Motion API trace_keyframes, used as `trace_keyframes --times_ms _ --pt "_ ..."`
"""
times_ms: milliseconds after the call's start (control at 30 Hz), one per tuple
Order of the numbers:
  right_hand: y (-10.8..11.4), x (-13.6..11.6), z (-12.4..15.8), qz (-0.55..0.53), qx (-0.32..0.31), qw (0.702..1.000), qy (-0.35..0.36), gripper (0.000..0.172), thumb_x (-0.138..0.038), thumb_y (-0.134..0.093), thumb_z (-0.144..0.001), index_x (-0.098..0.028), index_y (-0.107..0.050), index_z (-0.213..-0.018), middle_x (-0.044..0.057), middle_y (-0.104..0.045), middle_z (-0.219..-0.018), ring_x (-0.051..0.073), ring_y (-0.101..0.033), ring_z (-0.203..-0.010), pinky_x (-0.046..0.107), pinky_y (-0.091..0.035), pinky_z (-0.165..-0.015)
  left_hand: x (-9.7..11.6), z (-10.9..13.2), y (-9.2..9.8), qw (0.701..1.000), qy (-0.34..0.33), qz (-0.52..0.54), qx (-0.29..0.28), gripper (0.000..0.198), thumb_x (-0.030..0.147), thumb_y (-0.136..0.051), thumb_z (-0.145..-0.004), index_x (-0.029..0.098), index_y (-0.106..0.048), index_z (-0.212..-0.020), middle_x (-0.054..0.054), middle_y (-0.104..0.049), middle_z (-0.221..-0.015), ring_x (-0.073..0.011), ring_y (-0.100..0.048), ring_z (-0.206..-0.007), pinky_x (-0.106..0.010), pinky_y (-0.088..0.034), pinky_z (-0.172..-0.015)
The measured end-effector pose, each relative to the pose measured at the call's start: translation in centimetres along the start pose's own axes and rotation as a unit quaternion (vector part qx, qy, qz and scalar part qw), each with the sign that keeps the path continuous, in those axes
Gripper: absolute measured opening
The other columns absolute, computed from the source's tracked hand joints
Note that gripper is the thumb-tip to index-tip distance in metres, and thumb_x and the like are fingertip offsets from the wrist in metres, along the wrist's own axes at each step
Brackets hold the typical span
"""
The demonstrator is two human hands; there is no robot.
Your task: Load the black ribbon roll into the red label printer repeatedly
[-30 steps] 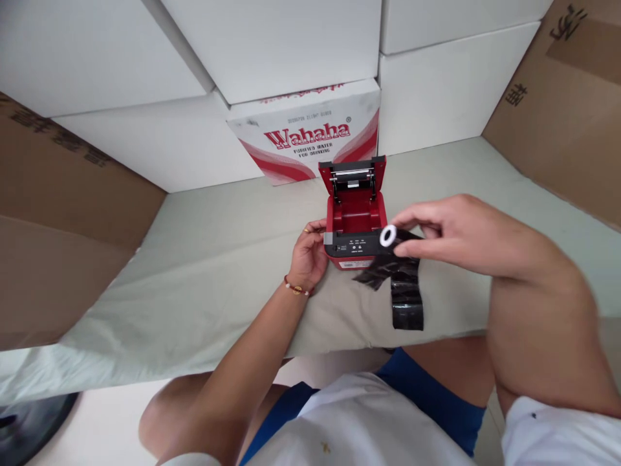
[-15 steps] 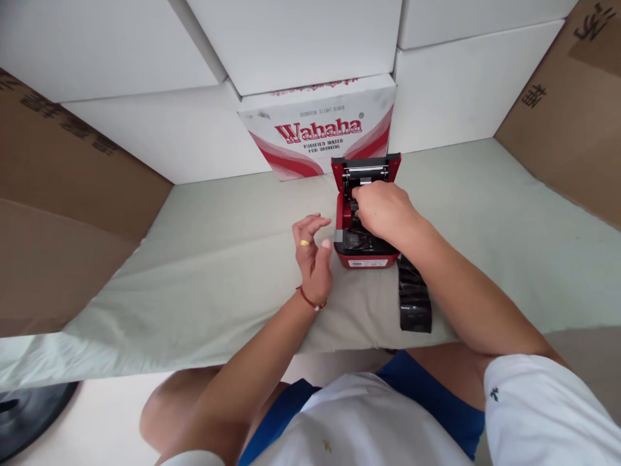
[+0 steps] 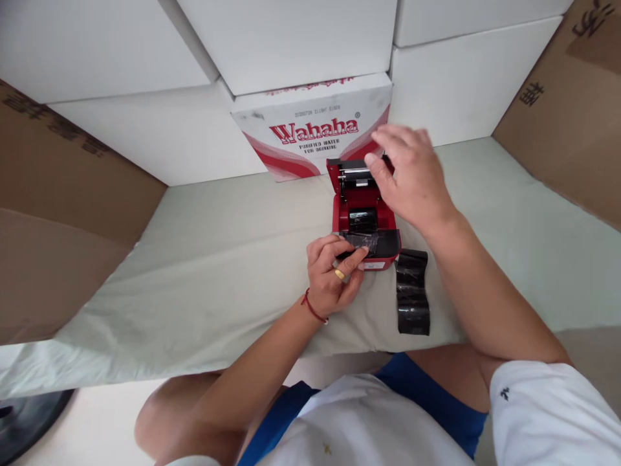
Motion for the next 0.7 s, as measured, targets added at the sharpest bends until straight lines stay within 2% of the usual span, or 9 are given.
trace_keyframes --times_ms 67,133,233,333,433,600,700 --pt "-0.9 0.7 0.4 -0.005 -0.034 0.999 0.014 0.044 -0.043 -0.047 -0.110 -0.020 -0.075 -0.134 0.013 -0.075 -0.142 0.034 -0.065 -0.134 0.055 -0.046 -0.120 0.2 -0.1 0.1 1.000 -0.005 -0.001 0.006 0.029 0.020 -0.065 -0.096 0.025 -0.074 -0.123 -0.007 -0.072 -0.102 -0.0238 -0.065 -0.112 -0.042 -0.049 -0.100" --pt "-1.1 0.7 1.6 -0.025 -0.035 0.999 0.013 0.044 -0.045 -0.043 -0.112 -0.024 -0.076 -0.133 0.011 -0.077 -0.139 0.033 -0.066 -0.133 0.055 -0.047 -0.119 0.3 0.0 0.1 1.000 -0.009 0.000 0.005 0.029 0.020 -0.066 -0.096 0.024 -0.074 -0.123 -0.007 -0.071 -0.102 -0.0237 -0.064 -0.113 -0.042 -0.048 -0.101" --pt "-0.3 0.0 4.4 -0.066 -0.016 0.998 0.013 0.043 -0.044 -0.041 -0.113 -0.028 -0.079 -0.128 0.009 -0.080 -0.132 0.031 -0.070 -0.125 0.053 -0.052 -0.113 0.5 0.1 0.0 1.000 -0.009 -0.004 -0.006 0.031 0.020 -0.067 -0.098 0.026 -0.074 -0.127 -0.006 -0.070 -0.104 -0.0234 -0.062 -0.114 -0.041 -0.046 -0.103" --pt "0.2 -0.6 7.2 -0.094 -0.056 0.994 0.026 0.041 -0.041 -0.043 -0.113 -0.028 -0.081 -0.120 0.008 -0.083 -0.123 0.028 -0.074 -0.116 0.050 -0.055 -0.107 0.6 0.4 -0.1 1.000 0.003 -0.002 -0.011 0.036 0.022 -0.069 -0.099 0.030 -0.073 -0.134 -0.006 -0.071 -0.107 -0.0237 -0.061 -0.117 -0.041 -0.045 -0.106" --pt "-0.2 -0.7 9.0 -0.082 -0.083 0.993 0.018 0.036 -0.039 -0.049 -0.111 -0.028 -0.083 -0.116 0.007 -0.083 -0.123 0.028 -0.072 -0.113 0.050 -0.056 -0.104 0.6 0.6 -0.1 1.000 0.013 0.000 -0.012 0.037 0.024 -0.068 -0.100 0.032 -0.073 -0.136 -0.007 -0.071 -0.108 -0.0241 -0.061 -0.117 -0.042 -0.047 -0.107" --pt "-1.0 -1.3 9.1 -0.021 -0.098 0.995 0.021 0.038 -0.032 -0.047 -0.110 -0.025 -0.082 -0.101 0.009 -0.083 -0.111 0.026 -0.068 -0.099 0.045 -0.055 -0.093 0.8 0.5 0.0 0.999 0.020 -0.017 -0.029 0.037 0.024 -0.064 -0.101 0.036 -0.071 -0.135 -0.006 -0.069 -0.108 -0.0245 -0.063 -0.116 -0.043 -0.051 -0.104" --pt "-1.1 -1.6 8.6 -0.007 -0.111 0.994 0.020 0.041 -0.033 -0.043 -0.111 -0.024 -0.079 -0.093 0.009 -0.081 -0.102 0.025 -0.064 -0.093 0.042 -0.052 -0.087 0.3 0.1 0.6 0.999 0.033 -0.009 -0.004 0.042 0.024 -0.063 -0.102 0.033 -0.065 -0.143 -0.007 -0.068 -0.111 -0.0238 -0.065 -0.113 -0.042 -0.054 -0.103"
Point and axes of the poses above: each hand's wrist, its own z-axis away from the middle knuckle, its own y-axis out of the back of the hand, x = y × z, the point moved 2 cm from there along -z, towards the middle knuckle
